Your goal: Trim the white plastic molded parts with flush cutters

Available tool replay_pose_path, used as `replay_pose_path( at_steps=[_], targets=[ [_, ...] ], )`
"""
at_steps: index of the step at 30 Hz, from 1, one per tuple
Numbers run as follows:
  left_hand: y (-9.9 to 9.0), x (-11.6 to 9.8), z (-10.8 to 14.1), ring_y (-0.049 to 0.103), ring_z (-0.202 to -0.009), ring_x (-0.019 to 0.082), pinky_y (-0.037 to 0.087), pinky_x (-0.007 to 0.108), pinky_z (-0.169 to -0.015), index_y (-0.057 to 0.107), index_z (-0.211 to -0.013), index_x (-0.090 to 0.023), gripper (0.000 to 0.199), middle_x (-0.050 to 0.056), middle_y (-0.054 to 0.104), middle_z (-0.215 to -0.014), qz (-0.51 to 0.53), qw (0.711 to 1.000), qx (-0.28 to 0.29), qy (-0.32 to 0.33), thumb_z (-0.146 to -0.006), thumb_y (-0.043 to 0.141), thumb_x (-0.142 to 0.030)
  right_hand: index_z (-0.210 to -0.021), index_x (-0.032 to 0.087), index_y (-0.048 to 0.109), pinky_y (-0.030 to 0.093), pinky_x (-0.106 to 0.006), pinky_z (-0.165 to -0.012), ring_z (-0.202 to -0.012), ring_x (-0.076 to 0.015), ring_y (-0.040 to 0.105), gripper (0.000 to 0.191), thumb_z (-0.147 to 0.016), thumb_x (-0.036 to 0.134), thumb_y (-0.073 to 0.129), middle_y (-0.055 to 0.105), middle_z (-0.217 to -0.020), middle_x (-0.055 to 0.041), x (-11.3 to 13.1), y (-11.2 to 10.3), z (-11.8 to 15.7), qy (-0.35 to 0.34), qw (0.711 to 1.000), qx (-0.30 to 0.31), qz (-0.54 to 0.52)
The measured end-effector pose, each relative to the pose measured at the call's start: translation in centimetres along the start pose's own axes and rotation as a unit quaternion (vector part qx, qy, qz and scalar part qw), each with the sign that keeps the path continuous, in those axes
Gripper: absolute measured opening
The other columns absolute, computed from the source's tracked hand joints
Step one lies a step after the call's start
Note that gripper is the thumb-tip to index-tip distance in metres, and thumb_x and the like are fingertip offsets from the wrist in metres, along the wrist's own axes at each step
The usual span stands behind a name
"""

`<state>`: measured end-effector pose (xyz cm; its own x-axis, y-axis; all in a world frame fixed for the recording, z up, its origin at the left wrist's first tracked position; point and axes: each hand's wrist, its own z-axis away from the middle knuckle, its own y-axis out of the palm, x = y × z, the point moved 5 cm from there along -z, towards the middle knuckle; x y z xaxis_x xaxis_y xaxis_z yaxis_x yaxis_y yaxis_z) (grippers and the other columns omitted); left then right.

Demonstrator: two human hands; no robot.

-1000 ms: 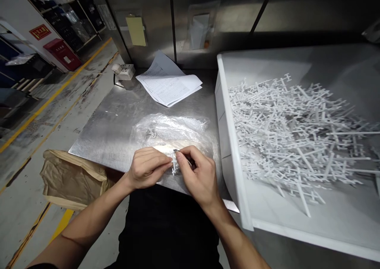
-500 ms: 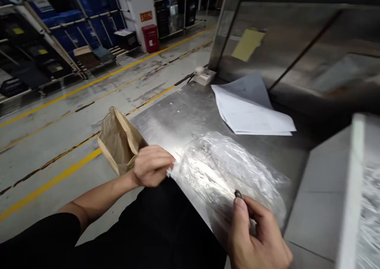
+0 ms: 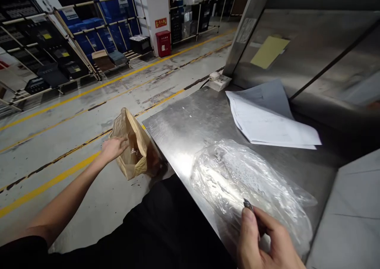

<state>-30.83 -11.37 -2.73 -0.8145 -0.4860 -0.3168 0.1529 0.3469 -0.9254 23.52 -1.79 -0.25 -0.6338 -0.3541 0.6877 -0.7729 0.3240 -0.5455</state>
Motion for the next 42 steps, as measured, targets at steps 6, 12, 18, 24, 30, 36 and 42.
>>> replay_pose_path(
  at_steps=[6, 12, 18, 24, 30, 36, 42],
  targets=[
    [-2.0, -11.3, -9.2, 0.071, -0.123, 0.024, 0.050, 0.034, -0.110, 0.076, -0.125, -0.022, 0.035, 0.009, 0.079, -0.130, 0.028, 0.985, -0.078, 0.149, -0.110, 0.049, -0.039, -0.101, 0.023, 0.082, 0.051, -0.038, -0.070, -0.070, -0.0254, 0.070, 0.037, -0.103, 0.059, 0.070, 0.077, -0.081, -0.0060, 2.2, 0.1, -1.0, 0.005, 0.999, -0.021, 0.040],
    [1.9, -23.7, -17.5, 0.071, -0.121, 0.024, 0.051, 0.031, -0.096, 0.078, -0.128, -0.021, 0.031, 0.009, 0.078, -0.133, -0.083, 0.936, 0.075, 0.335, -0.100, 0.067, -0.031, -0.100, 0.020, 0.082, 0.052, -0.035, -0.068, -0.069, -0.0239, 0.073, 0.040, -0.103, 0.058, 0.070, 0.080, -0.083, -0.0060, 2.3, -0.1, -1.3, -0.017, 0.999, -0.028, 0.041],
    [4.7, -26.9, -20.0, 0.076, -0.109, 0.025, 0.050, 0.029, -0.086, 0.086, -0.107, -0.018, 0.022, 0.013, 0.084, -0.118, -0.172, 0.900, 0.131, 0.378, -0.093, 0.067, -0.020, -0.098, 0.020, 0.081, 0.053, -0.032, -0.065, -0.064, -0.0202, 0.072, 0.033, -0.105, 0.051, 0.071, 0.080, -0.080, -0.0041, 2.6, -0.1, -1.3, -0.068, 0.997, -0.023, 0.021],
    [5.7, -28.9, -19.7, 0.078, -0.109, 0.029, 0.052, 0.035, -0.096, 0.087, -0.101, -0.011, 0.028, 0.023, 0.083, -0.114, -0.222, 0.876, 0.149, 0.402, -0.086, 0.064, -0.009, -0.101, 0.022, 0.080, 0.053, -0.031, -0.064, -0.064, -0.0195, 0.073, 0.026, -0.106, 0.047, 0.072, 0.081, -0.081, -0.0027, 2.6, 0.2, -1.0, -0.098, 0.995, -0.012, 0.019],
    [4.7, -31.0, -20.0, 0.077, -0.104, 0.028, 0.050, 0.031, -0.094, 0.087, -0.095, -0.014, 0.025, 0.017, 0.085, -0.098, -0.221, 0.875, 0.155, 0.401, -0.074, 0.072, -0.012, -0.102, 0.021, 0.079, 0.053, -0.029, -0.065, -0.063, -0.0168, 0.071, 0.024, -0.107, 0.043, 0.071, 0.079, -0.081, -0.0014, 2.9, 0.0, -0.9, -0.117, 0.993, -0.026, 0.015],
    [0.2, -30.8, -11.8, 0.073, -0.092, 0.019, 0.046, 0.030, -0.076, 0.080, -0.101, -0.021, 0.021, 0.006, 0.082, -0.104, -0.143, 0.863, 0.099, 0.475, -0.095, 0.060, -0.022, -0.102, 0.021, 0.076, 0.051, -0.029, -0.062, -0.060, -0.0149, 0.068, 0.015, -0.107, 0.035, 0.071, 0.078, -0.081, -0.0010, 3.6, -0.1, -1.0, -0.122, 0.992, -0.030, -0.011],
    [-2.8, -34.1, 3.9, 0.055, -0.067, 0.016, 0.037, 0.034, -0.061, 0.066, -0.086, -0.022, 0.020, 0.000, 0.063, -0.074, 0.074, 0.642, -0.131, 0.752, -0.106, 0.062, -0.018, -0.107, 0.021, 0.075, 0.055, -0.031, -0.067, -0.064, -0.0174, 0.071, 0.008, -0.107, 0.028, 0.070, 0.079, -0.083, -0.0017, 4.5, 0.2, -1.1, -0.172, 0.985, -0.011, -0.009]
  ],
)
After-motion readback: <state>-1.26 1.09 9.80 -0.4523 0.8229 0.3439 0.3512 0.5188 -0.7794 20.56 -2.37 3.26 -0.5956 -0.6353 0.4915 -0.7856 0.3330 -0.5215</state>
